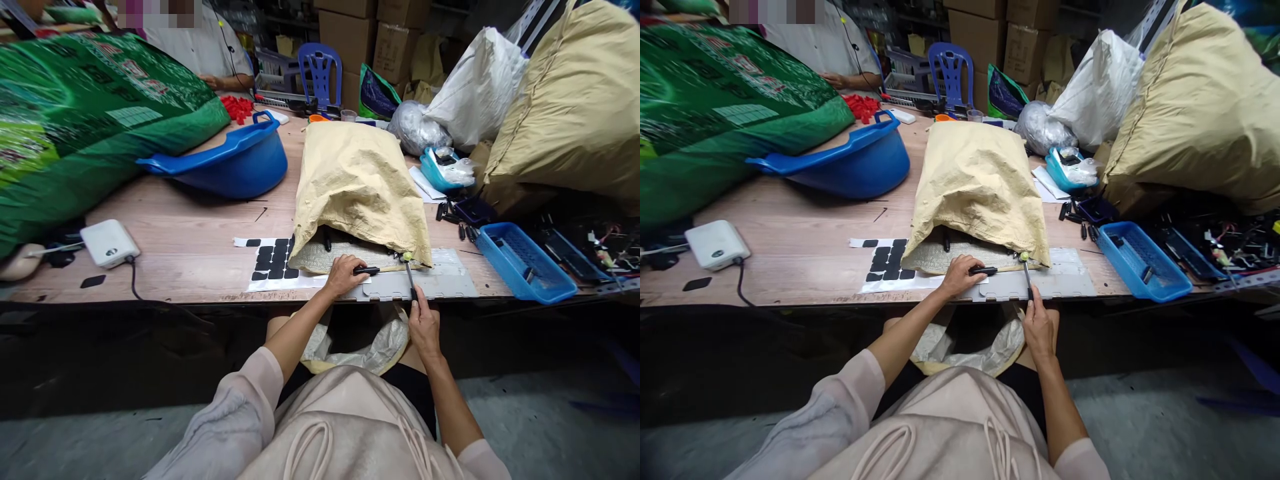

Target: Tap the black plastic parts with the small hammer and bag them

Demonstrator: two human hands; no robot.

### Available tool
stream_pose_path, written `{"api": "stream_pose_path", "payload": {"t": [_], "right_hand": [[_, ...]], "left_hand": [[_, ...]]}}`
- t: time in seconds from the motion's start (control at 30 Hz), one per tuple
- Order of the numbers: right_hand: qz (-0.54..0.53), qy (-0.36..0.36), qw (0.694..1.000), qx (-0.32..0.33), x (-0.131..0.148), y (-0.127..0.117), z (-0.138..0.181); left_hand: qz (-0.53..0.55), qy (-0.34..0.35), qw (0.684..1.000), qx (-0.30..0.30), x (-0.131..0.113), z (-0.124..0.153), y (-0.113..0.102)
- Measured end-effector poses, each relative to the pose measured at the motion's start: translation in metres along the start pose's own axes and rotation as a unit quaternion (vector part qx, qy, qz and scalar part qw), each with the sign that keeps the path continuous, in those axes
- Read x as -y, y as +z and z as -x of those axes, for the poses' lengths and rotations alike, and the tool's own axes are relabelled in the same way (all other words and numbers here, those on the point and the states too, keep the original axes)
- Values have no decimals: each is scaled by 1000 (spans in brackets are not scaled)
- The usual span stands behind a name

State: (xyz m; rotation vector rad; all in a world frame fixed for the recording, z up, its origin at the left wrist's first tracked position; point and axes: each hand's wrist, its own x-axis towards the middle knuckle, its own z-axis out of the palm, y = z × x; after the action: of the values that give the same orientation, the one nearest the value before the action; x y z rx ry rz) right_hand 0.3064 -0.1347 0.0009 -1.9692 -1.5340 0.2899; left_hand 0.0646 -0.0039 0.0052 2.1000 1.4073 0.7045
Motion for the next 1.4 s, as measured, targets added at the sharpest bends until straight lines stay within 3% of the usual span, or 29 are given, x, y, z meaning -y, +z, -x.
{"api": "stream_pose_path", "payload": {"t": [0.13,0.3,0.43,0.67,0.97,1.13,1.27,1.4], "right_hand": [[-87,2,996,21,3,1,11],[-170,-46,982,74,20,5,30],[-171,-76,977,105,32,7,32],[-131,-127,978,97,34,14,29],[-134,-109,983,57,29,13,27],[-131,-90,984,74,23,15,28],[-122,-50,990,43,20,8,23],[-83,-2,995,52,14,2,16]], "left_hand": [[7,-7,1000,-12,0,1,0],[13,-12,1000,-19,3,0,2],[22,-8,1000,-19,6,-2,3],[27,4,1000,-13,8,-4,2],[30,-7,999,-21,8,-4,4],[28,-9,999,-23,5,-3,2],[18,-6,999,-28,2,0,1],[2,-3,1000,-26,-1,1,0]]}}
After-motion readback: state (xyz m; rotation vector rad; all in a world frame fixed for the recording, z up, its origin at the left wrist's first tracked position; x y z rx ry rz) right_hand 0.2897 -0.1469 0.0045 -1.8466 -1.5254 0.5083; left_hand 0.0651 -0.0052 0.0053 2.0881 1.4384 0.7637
